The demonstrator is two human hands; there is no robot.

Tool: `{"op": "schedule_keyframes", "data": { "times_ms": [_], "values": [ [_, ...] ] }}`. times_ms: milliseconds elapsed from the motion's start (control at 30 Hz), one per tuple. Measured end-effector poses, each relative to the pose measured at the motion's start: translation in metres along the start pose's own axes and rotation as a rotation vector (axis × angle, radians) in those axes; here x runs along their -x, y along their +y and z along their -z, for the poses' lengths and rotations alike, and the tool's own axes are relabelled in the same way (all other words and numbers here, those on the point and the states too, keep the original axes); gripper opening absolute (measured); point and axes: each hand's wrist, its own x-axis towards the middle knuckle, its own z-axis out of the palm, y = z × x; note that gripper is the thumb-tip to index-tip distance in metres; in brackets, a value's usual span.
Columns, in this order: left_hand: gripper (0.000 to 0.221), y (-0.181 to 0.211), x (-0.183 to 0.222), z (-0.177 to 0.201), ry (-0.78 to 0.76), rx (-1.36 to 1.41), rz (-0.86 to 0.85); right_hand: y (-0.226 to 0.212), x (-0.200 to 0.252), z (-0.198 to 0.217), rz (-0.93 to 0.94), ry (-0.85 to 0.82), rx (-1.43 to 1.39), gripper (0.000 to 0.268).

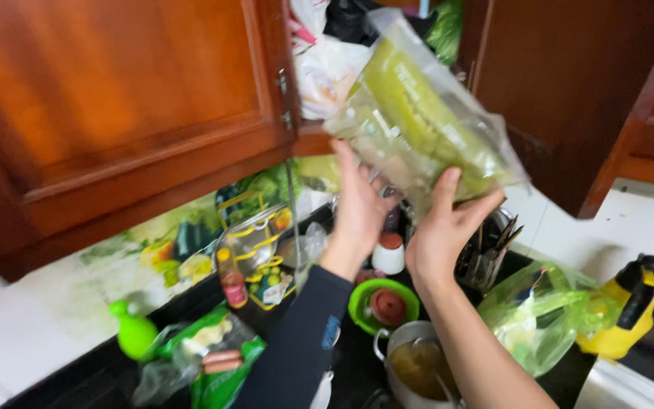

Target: The person takes a bag of green filling from a cupboard, breaks off small pieces by hand, and then wraps them inside rounds of dough on a granite countertop.

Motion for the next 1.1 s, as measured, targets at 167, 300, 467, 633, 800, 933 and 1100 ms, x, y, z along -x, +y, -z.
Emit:
{"op": "schedule_keyframes", "data": {
  "times_ms": [167, 300, 467, 633, 800, 933, 1100],
  "values": [
    [0.112, 0.024, 0.098, -0.010, 0.245, -0.253, -0.404, -0.059, 0.057, -0.007, -0.398, -0.306, -0.126, 0.068],
    [0.110, 0.052, 0.182, 0.029, 0.391, -0.329, -0.510, -0.107, 0.083, -0.001, -0.832, -0.702, -0.141, 0.067],
    [0.096, 0.068, 0.327, 0.065, 0.636, -0.431, -0.481, -0.139, 0.133, 0.013, -1.164, -1.053, -0.310, 0.074],
    [0.069, 0.078, 0.492, 0.058, 0.793, -0.497, -0.551, -0.162, 0.211, 0.020, -1.685, -1.157, -0.553, 0.084],
    [0.061, 0.113, 0.646, -0.005, 1.034, -0.650, -0.536, -0.217, 0.348, 0.008, -1.960, -1.382, -0.312, 0.080],
    [0.065, 0.140, 0.754, -0.074, 1.161, -0.822, -0.364, -0.296, 0.434, 0.010, -2.308, -1.268, -0.444, 0.081],
    [0.063, 0.156, 0.910, -0.149, 1.231, -0.653, -0.319, -0.416, 0.531, 0.000, -2.278, -1.277, -0.457, 0.085]
  ]
}}
